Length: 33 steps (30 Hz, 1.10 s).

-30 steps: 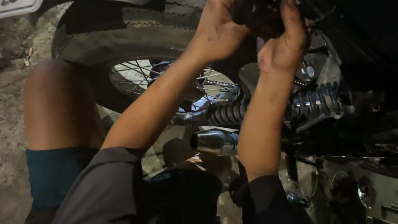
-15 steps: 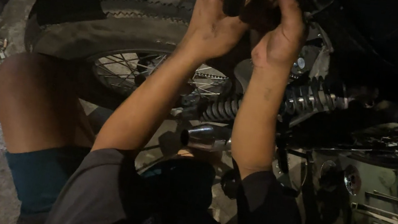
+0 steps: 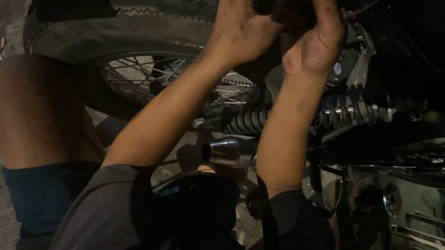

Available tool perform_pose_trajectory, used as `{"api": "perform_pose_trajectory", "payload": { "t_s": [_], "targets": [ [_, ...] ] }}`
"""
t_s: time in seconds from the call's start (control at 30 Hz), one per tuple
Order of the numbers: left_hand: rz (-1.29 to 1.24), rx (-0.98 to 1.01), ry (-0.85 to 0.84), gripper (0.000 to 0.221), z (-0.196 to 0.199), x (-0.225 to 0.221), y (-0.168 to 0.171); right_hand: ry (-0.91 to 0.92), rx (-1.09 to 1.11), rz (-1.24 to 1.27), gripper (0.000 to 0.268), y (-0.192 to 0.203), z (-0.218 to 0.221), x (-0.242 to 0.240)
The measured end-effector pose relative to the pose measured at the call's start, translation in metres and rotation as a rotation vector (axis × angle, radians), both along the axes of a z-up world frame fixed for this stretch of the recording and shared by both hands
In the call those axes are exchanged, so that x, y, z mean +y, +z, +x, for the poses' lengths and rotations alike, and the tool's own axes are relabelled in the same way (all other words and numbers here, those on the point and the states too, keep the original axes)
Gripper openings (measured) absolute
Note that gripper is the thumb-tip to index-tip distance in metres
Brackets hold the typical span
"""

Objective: Repairing motorcycle wiring and installing a component using electrical tape

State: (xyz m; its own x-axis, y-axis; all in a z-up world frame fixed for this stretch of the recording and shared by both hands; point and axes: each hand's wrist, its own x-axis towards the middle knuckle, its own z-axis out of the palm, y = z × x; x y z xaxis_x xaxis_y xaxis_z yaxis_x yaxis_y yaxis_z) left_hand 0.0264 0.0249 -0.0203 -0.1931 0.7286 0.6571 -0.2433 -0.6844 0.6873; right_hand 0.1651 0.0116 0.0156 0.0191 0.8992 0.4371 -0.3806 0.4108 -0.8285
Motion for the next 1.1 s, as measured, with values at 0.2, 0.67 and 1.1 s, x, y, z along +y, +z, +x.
{"api": "perform_pose_trajectory", "payload": {
  "t_s": [0.2,0.67,1.1],
  "targets": [
    [-0.06,-0.11,-0.173,0.018,-0.011,-0.005,0.016,0.044,-0.024,0.033,0.017,-0.002,0.004,0.0],
    [-0.074,0.059,-0.231,0.039,-0.021,0.005,0.01,0.105,0.114,-0.113,0.014,-0.007,0.02,0.01],
    [0.125,0.023,0.264,0.049,-0.007,-0.009,0.018,-0.282,-0.222,0.087,0.023,0.006,-0.01,-0.013]
  ]
}}
